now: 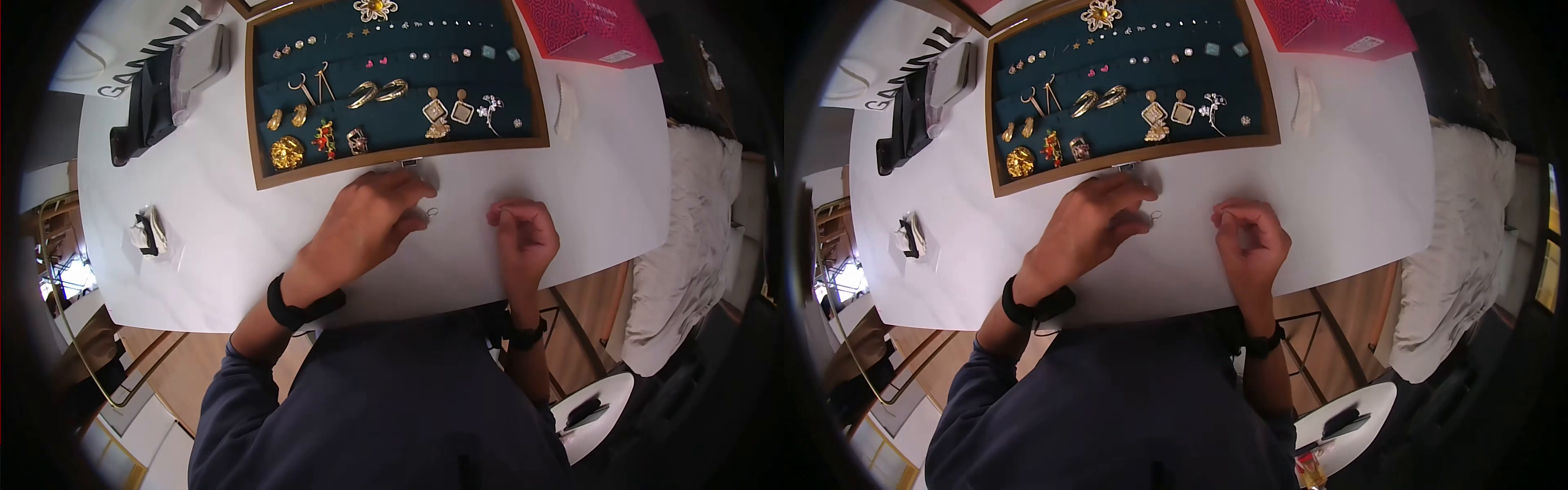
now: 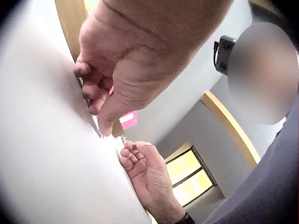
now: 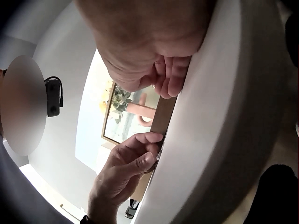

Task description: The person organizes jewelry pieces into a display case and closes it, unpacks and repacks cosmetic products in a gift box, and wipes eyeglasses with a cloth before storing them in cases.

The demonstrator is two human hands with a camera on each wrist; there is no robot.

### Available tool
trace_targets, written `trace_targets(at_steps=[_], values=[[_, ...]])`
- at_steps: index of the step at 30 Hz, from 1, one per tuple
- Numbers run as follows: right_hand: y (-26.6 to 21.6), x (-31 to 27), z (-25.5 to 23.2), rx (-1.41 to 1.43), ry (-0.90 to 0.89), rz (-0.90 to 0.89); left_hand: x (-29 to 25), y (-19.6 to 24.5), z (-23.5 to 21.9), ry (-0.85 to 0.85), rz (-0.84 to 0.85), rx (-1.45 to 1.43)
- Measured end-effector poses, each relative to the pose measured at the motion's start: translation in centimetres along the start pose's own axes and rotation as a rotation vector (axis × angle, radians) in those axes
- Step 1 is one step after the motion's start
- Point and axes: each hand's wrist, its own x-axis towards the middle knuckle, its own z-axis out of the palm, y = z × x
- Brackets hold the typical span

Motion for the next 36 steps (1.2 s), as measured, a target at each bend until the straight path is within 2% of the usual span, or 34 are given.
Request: trace_targets(at_steps=[5,7,11,13,16,18,20,31,36], values=[[-0.4,0.1,0.3,0.015,0.028,0.037,0.1,0.5,-0.3,-0.027,-0.039,-0.014],[-0.5,0.1,0.3,0.017,0.026,0.049,0.2,0.9,0.1,-0.032,0.028,0.058],[-0.5,0.1,0.3,0.034,0.035,0.056,-0.2,1.2,0.3,-0.017,0.011,0.076],[-0.4,0.1,0.2,0.036,0.025,0.054,-0.4,1.1,0.0,-0.056,0.101,0.123],[-0.5,0.1,0.2,0.018,0.022,0.073,-0.5,0.5,-0.1,-0.086,0.114,0.087],[-0.7,0.1,0.2,0.021,0.022,0.085,-0.5,0.8,-0.2,-0.088,0.057,0.068],[-0.4,0.1,0.1,0.014,0.021,0.079,-0.3,1.1,-0.2,-0.08,0.005,0.057],[-0.4,0.1,0.1,-0.024,0.02,0.088,-0.5,0.5,1.9,0.047,0.128,0.296],[-0.3,0.1,0.1,-0.022,0.044,0.08,-1.1,0.6,1.1,0.029,0.121,0.313]])
